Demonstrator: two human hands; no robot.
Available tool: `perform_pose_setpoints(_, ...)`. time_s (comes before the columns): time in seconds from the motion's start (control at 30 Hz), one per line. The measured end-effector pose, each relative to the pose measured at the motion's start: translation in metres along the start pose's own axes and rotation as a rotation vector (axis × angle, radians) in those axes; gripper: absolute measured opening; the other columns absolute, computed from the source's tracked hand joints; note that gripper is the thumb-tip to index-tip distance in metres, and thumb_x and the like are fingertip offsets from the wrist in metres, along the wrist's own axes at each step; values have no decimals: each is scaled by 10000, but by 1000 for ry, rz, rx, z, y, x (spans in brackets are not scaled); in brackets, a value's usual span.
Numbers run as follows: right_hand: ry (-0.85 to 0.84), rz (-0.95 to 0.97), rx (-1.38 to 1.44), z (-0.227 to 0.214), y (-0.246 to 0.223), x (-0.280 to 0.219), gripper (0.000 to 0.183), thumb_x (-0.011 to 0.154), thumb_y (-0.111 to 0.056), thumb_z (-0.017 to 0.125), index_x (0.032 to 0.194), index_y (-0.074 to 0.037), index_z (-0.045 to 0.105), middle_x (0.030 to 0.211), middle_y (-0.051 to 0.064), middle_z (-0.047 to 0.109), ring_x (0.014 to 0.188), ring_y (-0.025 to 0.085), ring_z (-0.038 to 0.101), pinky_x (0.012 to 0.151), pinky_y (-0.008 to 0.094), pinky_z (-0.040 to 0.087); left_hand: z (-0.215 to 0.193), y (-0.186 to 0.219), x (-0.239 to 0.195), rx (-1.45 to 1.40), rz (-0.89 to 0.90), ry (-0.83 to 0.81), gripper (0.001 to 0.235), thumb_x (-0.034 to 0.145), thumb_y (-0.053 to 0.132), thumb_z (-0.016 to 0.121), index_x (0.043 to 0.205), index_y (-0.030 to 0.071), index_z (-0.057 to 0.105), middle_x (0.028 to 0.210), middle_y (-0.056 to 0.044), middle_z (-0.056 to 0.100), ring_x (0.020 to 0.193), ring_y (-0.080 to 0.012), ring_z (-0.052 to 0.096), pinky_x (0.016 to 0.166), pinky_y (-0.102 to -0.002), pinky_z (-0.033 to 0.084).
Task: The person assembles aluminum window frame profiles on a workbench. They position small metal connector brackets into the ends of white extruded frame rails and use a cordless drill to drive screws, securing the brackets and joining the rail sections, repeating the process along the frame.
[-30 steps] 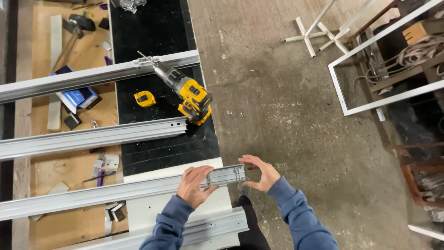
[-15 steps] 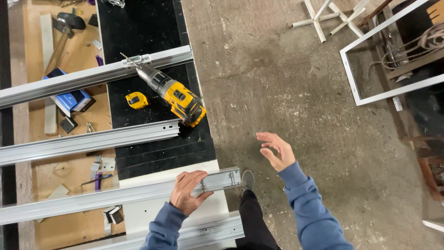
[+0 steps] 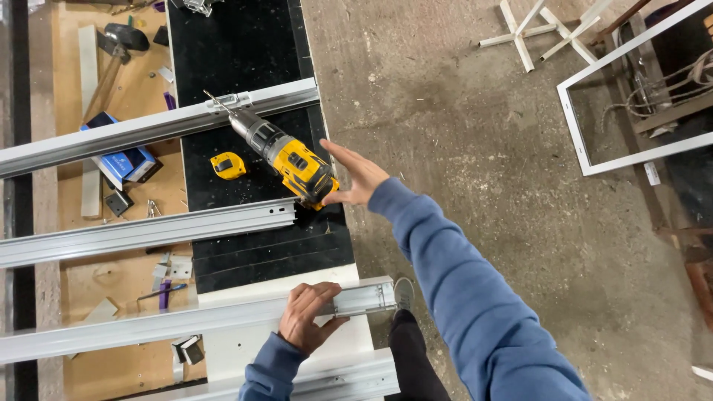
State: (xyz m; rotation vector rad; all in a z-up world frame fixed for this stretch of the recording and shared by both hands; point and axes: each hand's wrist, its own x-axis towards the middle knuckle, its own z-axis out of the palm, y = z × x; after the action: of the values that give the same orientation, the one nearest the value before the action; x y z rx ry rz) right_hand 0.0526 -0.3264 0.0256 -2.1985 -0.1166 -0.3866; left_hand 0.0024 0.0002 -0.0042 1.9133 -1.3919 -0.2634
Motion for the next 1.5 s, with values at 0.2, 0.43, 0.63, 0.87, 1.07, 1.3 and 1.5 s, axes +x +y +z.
perform_pose_setpoints(0.2,-120,423,813,63,9,43,595,780,-218,897,1270,-17,625,1130,126,744,1010,244,748,904,373,647,1,-2,-2,-22,3,16,663,690,267,932,1261,93,643,1263,-76,700,1074,-250,682,987,-409,441)
perform_pose_setpoints(0.43,118,248,459,63,15,42,338,890,-151,797,1180,-38,666,1029,33,747,936,105,717,820,283,601,4,-6,-3,-7,-5,-10,675,682,283,939,1257,92,642,1261,-87,697,1042,-243,664,972,-411,435)
perform_pose_setpoints(0.63,130,275,711,-65,-61,-18,356,985,-82,694,1332,-78,618,1083,4,679,908,75,637,812,281,575,5,-3,-2,-26,13,25,677,675,262,935,1270,108,651,1250,-77,711,1155,-263,661,991,-403,420)
perform_pose_setpoints(0.87,121,387,872,-172,-160,-154,362,945,0,687,1287,-87,605,1224,93,686,929,147,682,794,355,619,-3,7,1,-39,-63,-6,675,639,237,932,1246,94,673,1243,-95,709,1113,-257,656,1012,-402,407)
perform_pose_setpoints(1.07,-132,147,-264,-207,-230,-210,317,812,-222,809,1105,-125,731,1086,56,772,972,232,722,838,364,567,-7,9,6,-30,-63,10,661,646,261,927,1236,99,677,1243,-87,704,1104,-249,649,1011,-398,402)
perform_pose_setpoints(1.3,-447,826,115,-191,-279,-162,449,735,-213,791,1154,-67,722,972,93,825,811,224,788,726,330,633,-2,5,5,-2,-60,4,638,662,297,911,1225,111,675,1237,-62,705,1140,-241,645,1024,-406,390)
perform_pose_setpoints(1.5,-363,536,163,-173,-252,-187,421,747,-182,754,1121,1,694,938,162,781,795,316,743,704,373,590,0,2,3,-14,-12,25,633,686,291,906,1242,101,671,1250,-79,694,1156,-238,636,1022,-401,386)
